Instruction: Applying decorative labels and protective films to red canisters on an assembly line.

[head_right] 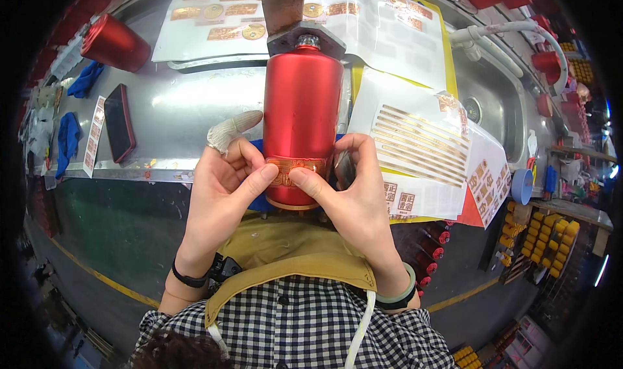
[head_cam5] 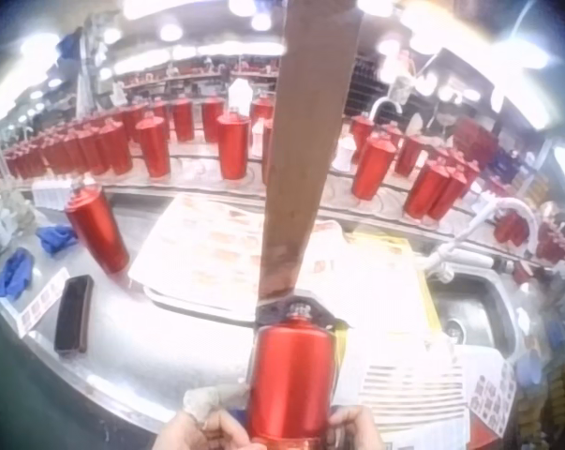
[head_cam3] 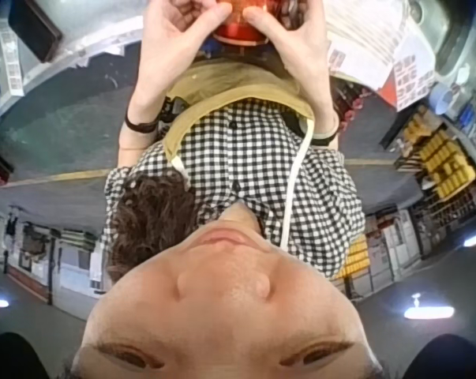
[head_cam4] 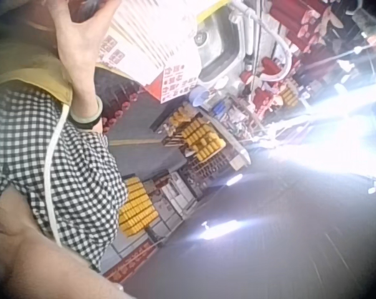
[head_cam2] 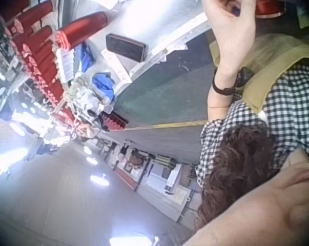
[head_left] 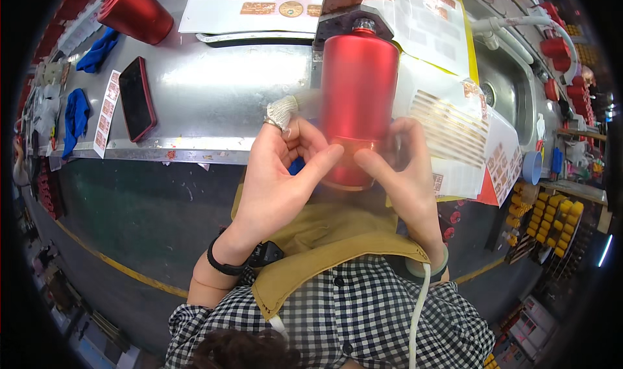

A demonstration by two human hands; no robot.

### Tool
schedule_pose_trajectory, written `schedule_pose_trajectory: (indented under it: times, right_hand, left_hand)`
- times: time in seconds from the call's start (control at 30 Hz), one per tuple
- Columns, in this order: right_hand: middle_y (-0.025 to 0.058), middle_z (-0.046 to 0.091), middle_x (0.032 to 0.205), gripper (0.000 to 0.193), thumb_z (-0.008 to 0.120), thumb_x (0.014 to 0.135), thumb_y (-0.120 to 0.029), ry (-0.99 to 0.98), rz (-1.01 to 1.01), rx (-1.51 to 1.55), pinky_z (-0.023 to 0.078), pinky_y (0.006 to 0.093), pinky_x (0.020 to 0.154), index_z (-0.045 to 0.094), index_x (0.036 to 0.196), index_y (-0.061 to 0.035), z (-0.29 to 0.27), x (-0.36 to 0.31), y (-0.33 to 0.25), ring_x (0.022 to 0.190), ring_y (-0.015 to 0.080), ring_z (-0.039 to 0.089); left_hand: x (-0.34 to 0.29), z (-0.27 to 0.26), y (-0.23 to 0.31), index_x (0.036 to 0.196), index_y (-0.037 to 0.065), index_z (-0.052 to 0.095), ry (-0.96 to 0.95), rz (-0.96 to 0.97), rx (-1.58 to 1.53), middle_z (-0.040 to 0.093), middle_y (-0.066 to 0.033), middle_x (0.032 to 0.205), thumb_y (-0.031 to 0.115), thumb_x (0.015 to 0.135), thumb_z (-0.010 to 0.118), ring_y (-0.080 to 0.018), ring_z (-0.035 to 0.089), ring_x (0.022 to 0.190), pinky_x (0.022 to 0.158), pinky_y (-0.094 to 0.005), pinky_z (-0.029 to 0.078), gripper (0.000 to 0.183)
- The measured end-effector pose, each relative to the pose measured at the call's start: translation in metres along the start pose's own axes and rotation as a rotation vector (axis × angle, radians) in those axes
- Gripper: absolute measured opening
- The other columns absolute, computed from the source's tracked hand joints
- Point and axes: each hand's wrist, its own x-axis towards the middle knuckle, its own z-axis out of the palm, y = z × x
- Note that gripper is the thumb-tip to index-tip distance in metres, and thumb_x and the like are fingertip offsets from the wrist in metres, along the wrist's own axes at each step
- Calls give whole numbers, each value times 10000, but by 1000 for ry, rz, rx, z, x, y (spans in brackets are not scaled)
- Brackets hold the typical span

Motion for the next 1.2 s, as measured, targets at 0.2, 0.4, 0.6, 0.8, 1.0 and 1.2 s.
schedule_pose_trajectory:
  times: [0.2, 0.4, 0.6, 0.8, 1.0, 1.2]
  right_hand:
    - [92, 604, 1063, 511, 860, 866, -178, 16, -16, 37, 501, 277, 869, 472, 1153, -10, 2, 0, 3, 994, 129, 596]
    - [106, 595, 1091, 530, 857, 871, -191, 16, 10, 52, 499, 284, 891, 454, 1165, -11, 1, 0, 2, 1037, 141, 585]
    - [100, 599, 1073, 547, 857, 874, -194, 12, -14, 23, 502, 278, 866, 440, 1176, -10, 0, 0, 5, 1011, 135, 591]
    - [86, 606, 1041, 543, 859, 874, -191, 23, -24, 64, 501, 267, 832, 444, 1177, -12, 4, -1, 2, 965, 117, 591]
    - [74, 593, 1041, 549, 866, 867, -196, 26, 21, -22, 496, 264, 833, 454, 1182, -15, -1, -1, 3, 956, 109, 575]
    - [65, 591, 1030, 542, 870, 861, -196, 33, -24, -9, 494, 264, 820, 464, 1173, -15, 1, -1, 2, 939, 103, 569]
  left_hand:
    - [0, -1, -4, 1533, 7, 380, 20, -40, 1, 544, -1, 978, -15, 965, 682, -67, 560, 928, 887, -239, 476, 643]
    - [4, -1, -6, 1601, 16, 286, 55, 75, 56, 450, -137, 1511, 54, 1039, 561, -184, 455, 1325, 1111, -345, 394, 627]
    - [12, 8, -24, 1604, -42, 233, -42, 265, 107, 305, -188, 1643, 85, 1048, 543, -285, 275, 1535, 1247, -408, 216, 649]
    - [10, 9, -27, 1605, -41, 232, -50, 184, -34, 296, -183, 1653, 88, 1054, 512, -283, 262, 1542, 1249, -404, 214, 632]
    - [12, 8, -25, 1617, -25, 215, -81, 201, -18, 283, -167, 1661, 88, 1055, 513, -271, 252, 1545, 1250, -399, 212, 646]
    - [12, 17, -17, 1647, 12, 111, -89, 137, 9, 214, -166, 1696, 108, 1088, 474, -264, 263, 1548, 1244, -391, 251, 674]
